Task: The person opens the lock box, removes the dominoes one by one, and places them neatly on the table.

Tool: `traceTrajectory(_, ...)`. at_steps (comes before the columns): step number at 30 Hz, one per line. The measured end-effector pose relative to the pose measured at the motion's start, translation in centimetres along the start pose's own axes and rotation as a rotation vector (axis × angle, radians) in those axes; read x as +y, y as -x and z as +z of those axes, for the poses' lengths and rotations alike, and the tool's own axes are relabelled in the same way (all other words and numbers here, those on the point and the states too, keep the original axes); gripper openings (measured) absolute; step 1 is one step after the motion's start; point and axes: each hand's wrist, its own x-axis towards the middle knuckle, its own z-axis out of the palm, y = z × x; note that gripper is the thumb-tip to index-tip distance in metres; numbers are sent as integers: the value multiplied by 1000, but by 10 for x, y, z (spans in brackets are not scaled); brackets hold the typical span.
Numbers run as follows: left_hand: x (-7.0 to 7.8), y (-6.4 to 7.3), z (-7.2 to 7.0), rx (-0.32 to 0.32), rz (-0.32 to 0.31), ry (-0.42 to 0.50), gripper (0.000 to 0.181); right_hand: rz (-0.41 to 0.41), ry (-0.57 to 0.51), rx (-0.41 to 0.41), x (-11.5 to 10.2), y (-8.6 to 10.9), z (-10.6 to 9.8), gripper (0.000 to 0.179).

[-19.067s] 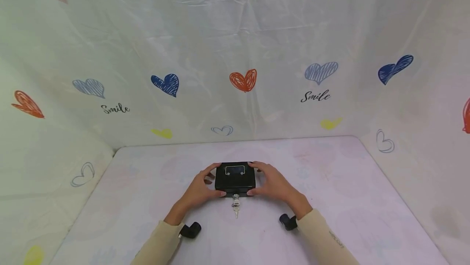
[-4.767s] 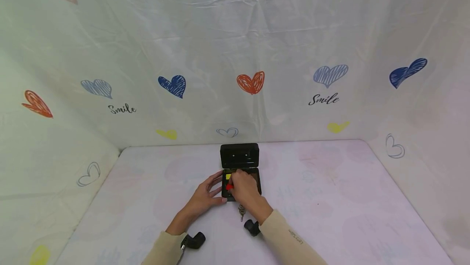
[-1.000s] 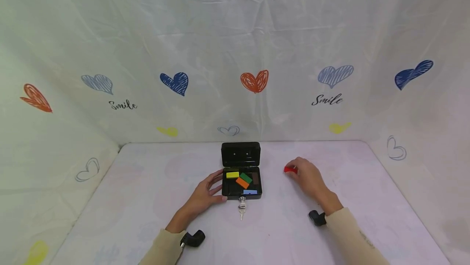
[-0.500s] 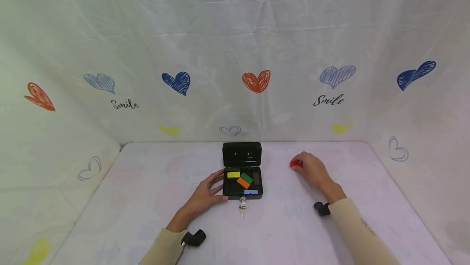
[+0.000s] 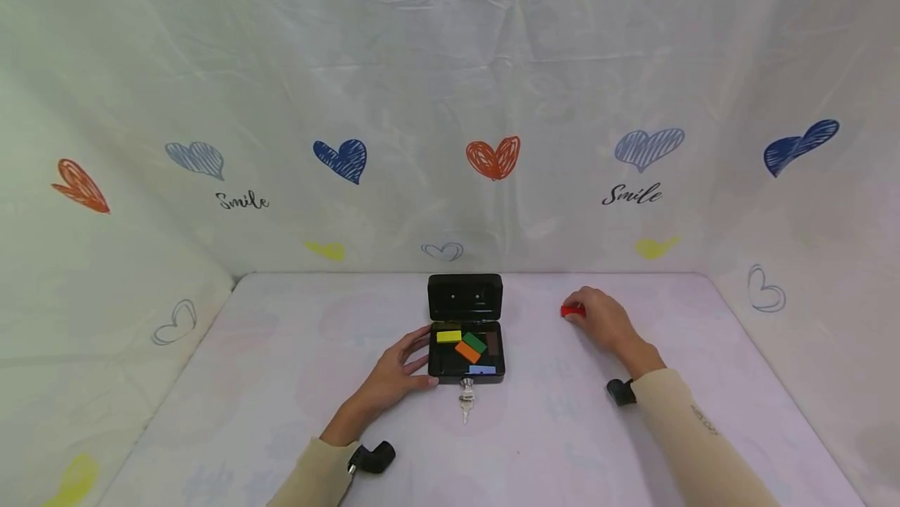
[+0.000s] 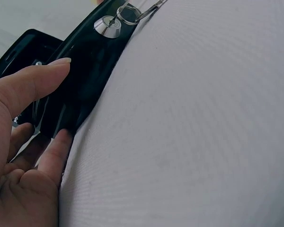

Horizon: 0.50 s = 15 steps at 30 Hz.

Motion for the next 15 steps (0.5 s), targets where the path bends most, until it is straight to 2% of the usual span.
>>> traceTrajectory(7,-1,0,-1,-7,-9,18,88,13,-14,-38,2,-5,-1,20)
traceTrajectory(15,-2,0,-2,-5,-2,12,88,-2,-9,-45,3,-9,-3,20)
